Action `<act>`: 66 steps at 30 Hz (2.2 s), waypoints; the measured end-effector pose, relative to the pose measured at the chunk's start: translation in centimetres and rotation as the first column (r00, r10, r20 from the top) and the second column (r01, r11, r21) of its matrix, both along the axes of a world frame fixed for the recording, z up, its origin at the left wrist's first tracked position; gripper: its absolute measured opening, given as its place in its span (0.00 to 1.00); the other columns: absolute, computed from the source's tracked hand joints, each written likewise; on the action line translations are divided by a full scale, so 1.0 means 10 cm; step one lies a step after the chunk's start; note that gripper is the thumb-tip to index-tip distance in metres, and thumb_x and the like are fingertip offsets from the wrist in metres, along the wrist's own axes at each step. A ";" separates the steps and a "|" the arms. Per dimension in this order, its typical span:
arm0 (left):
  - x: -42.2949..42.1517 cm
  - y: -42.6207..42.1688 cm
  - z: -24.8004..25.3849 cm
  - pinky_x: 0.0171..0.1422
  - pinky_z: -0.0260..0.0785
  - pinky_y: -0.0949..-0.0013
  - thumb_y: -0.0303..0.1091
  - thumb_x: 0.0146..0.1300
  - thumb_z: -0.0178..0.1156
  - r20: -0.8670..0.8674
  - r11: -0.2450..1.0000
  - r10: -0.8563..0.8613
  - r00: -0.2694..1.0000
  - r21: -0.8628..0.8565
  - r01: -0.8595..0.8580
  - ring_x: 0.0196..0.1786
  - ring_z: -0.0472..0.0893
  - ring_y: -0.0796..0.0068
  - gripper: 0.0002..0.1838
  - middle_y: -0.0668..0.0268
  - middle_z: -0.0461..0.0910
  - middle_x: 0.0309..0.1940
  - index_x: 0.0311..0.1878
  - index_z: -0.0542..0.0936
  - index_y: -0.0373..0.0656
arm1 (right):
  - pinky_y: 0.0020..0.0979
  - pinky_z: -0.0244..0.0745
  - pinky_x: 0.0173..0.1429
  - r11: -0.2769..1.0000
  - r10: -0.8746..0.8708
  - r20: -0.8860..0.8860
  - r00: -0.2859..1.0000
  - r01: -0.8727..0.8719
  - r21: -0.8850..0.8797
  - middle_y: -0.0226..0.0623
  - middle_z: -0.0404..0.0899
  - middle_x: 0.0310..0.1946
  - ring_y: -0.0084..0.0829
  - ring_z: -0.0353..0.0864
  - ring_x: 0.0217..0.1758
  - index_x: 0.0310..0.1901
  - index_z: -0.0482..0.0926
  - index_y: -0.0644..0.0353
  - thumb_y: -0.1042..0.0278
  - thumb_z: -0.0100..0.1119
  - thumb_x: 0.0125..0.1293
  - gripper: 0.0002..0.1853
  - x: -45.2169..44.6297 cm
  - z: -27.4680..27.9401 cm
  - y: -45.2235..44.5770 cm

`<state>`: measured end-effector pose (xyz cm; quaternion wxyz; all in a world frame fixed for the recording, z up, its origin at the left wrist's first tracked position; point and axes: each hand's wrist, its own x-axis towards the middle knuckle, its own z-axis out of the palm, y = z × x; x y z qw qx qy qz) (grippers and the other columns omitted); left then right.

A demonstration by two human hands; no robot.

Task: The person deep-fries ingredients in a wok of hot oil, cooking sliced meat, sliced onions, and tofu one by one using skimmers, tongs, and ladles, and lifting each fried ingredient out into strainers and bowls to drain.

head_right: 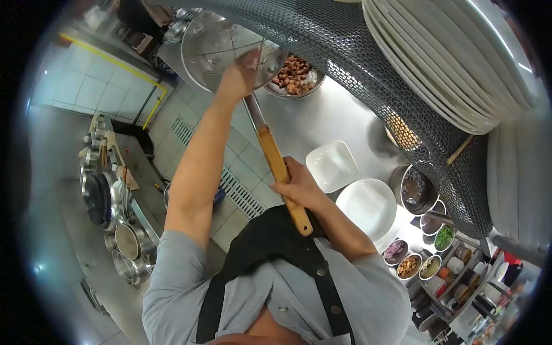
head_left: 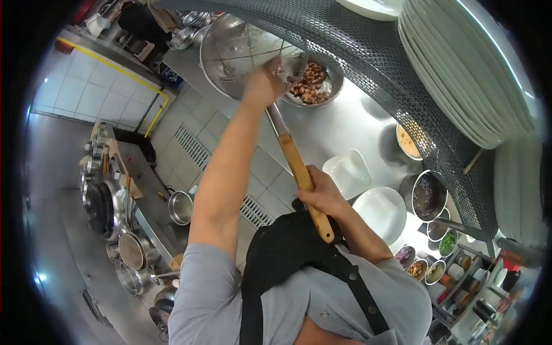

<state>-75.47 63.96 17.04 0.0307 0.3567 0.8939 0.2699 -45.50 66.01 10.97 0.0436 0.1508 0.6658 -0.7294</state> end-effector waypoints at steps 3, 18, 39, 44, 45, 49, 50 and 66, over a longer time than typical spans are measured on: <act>0.14 -0.13 0.37 0.68 0.70 0.57 0.25 0.61 0.58 -0.036 0.941 0.116 0.993 0.324 -0.098 0.63 0.78 0.53 0.31 0.58 0.79 0.60 0.69 0.76 0.54 | 0.28 0.74 0.29 0.979 0.019 -0.016 1.000 -0.022 -0.205 0.33 0.77 0.30 0.24 0.78 0.24 0.58 0.69 0.69 0.68 0.68 0.62 0.27 -0.12 -0.06 0.11; 2.27 -2.73 -0.35 0.67 0.72 0.63 0.33 0.65 0.68 0.578 0.858 0.035 0.815 0.400 -0.321 0.59 0.80 0.69 0.30 0.59 0.81 0.60 0.69 0.72 0.39 | 0.28 0.69 0.22 0.975 0.072 0.000 0.997 -0.071 -0.211 0.29 0.71 0.25 0.22 0.72 0.19 0.55 0.69 0.64 0.71 0.62 0.66 0.19 -0.76 -0.03 -0.44; 5.68 -5.61 -0.10 0.27 0.69 0.75 0.28 0.71 0.61 0.797 -0.426 0.496 0.344 0.569 -0.704 0.24 0.73 0.84 0.26 0.72 0.74 0.32 0.69 0.65 0.43 | 0.21 0.75 0.42 -0.026 0.939 -0.341 -0.029 -1.000 0.013 0.29 0.78 0.42 0.18 0.77 0.40 0.66 0.71 0.63 0.76 0.66 0.69 0.25 0.55 0.52 -5.46; 6.98 -6.36 -0.16 0.23 0.68 0.73 0.30 0.70 0.63 0.785 -0.674 0.619 -0.027 0.513 -0.532 0.21 0.74 0.82 0.18 0.72 0.75 0.24 0.60 0.70 0.42 | 0.23 0.75 0.37 -0.099 0.994 -0.055 -0.097 -0.995 -0.025 0.31 0.80 0.41 0.19 0.78 0.36 0.64 0.74 0.63 0.73 0.65 0.71 0.22 0.69 -0.14 -5.79; 7.17 -6.47 -0.13 0.23 0.69 0.73 0.32 0.70 0.63 0.781 -0.706 0.621 -0.065 0.522 -0.480 0.20 0.74 0.81 0.19 0.71 0.75 0.23 0.60 0.70 0.41 | 0.23 0.75 0.36 -0.087 0.996 -0.008 -0.087 -0.996 -0.027 0.31 0.80 0.41 0.19 0.78 0.35 0.64 0.74 0.63 0.72 0.64 0.71 0.22 0.70 -0.31 -5.82; 7.82 -6.97 -0.41 0.23 0.67 0.76 0.32 0.67 0.65 0.761 -0.800 0.590 -0.270 0.506 -0.323 0.19 0.73 0.81 0.12 0.71 0.75 0.22 0.46 0.72 0.41 | 0.24 0.75 0.34 -0.241 0.929 0.264 -0.259 -0.965 -0.102 0.37 0.85 0.41 0.21 0.80 0.33 0.63 0.75 0.66 0.67 0.61 0.73 0.20 0.64 -0.96 -6.05; 7.96 -7.08 -0.47 0.23 0.67 0.76 0.31 0.67 0.64 0.781 -0.812 0.573 -0.246 0.503 -0.294 0.20 0.73 0.82 0.12 0.71 0.75 0.24 0.49 0.73 0.39 | 0.26 0.77 0.34 -0.234 0.903 0.354 -0.245 -0.969 -0.075 0.38 0.85 0.40 0.22 0.81 0.33 0.63 0.74 0.66 0.66 0.60 0.72 0.21 0.61 -1.21 -6.13; 8.20 -7.56 0.04 0.27 0.66 0.83 0.40 0.70 0.59 0.891 -0.937 0.339 -0.302 0.289 -0.199 0.30 0.75 0.85 0.23 0.62 0.84 0.43 0.63 0.75 0.35 | 0.35 0.81 0.39 0.162 0.739 0.665 0.112 -0.987 -0.014 0.31 0.85 0.45 0.31 0.85 0.40 0.64 0.73 0.42 0.63 0.68 0.65 0.25 -0.39 -3.97 -8.08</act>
